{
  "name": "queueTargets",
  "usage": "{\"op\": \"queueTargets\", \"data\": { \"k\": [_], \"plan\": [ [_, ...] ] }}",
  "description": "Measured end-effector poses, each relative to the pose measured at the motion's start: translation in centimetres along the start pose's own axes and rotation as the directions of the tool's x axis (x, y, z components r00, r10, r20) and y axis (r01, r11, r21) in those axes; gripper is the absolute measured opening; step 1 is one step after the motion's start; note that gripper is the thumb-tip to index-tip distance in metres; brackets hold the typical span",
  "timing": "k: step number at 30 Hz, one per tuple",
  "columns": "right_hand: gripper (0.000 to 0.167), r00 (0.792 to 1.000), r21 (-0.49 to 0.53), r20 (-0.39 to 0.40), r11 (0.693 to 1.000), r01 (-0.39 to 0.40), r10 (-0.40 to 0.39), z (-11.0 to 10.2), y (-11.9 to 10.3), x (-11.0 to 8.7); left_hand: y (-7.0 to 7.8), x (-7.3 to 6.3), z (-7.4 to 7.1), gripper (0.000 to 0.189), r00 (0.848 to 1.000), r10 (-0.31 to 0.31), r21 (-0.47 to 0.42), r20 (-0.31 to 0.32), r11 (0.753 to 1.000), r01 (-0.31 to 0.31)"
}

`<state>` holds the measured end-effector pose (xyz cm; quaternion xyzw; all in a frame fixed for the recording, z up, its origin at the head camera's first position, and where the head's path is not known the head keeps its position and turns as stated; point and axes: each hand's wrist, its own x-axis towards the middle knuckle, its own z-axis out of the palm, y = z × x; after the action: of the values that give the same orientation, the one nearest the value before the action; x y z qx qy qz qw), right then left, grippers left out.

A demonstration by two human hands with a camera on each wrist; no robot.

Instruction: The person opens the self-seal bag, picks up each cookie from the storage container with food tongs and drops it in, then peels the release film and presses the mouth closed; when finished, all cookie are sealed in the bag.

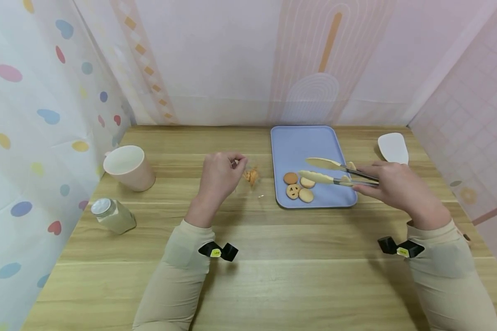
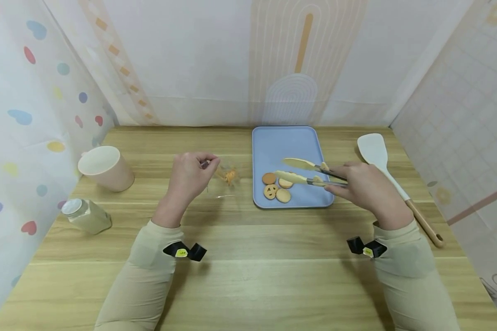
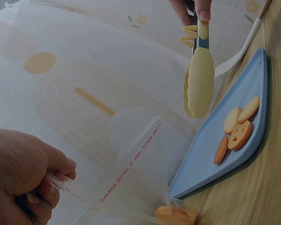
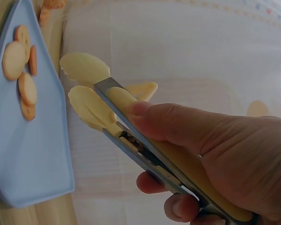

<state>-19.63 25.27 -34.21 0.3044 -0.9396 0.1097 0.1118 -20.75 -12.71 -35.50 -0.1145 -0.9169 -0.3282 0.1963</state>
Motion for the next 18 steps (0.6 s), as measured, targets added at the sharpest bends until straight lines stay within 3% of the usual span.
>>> {"op": "queueTargets", "data": {
  "k": [18],
  "plan": [
    [0.047, 0.993, 0.003, 0.092, 0.997, -0.078, 0.077, 1.3, 1.3, -0.3, -0.8, 0.0, 0.2, 0.012, 1.0, 0.003, -0.013, -0.019, 1.0, -0.003]
  ]
}}
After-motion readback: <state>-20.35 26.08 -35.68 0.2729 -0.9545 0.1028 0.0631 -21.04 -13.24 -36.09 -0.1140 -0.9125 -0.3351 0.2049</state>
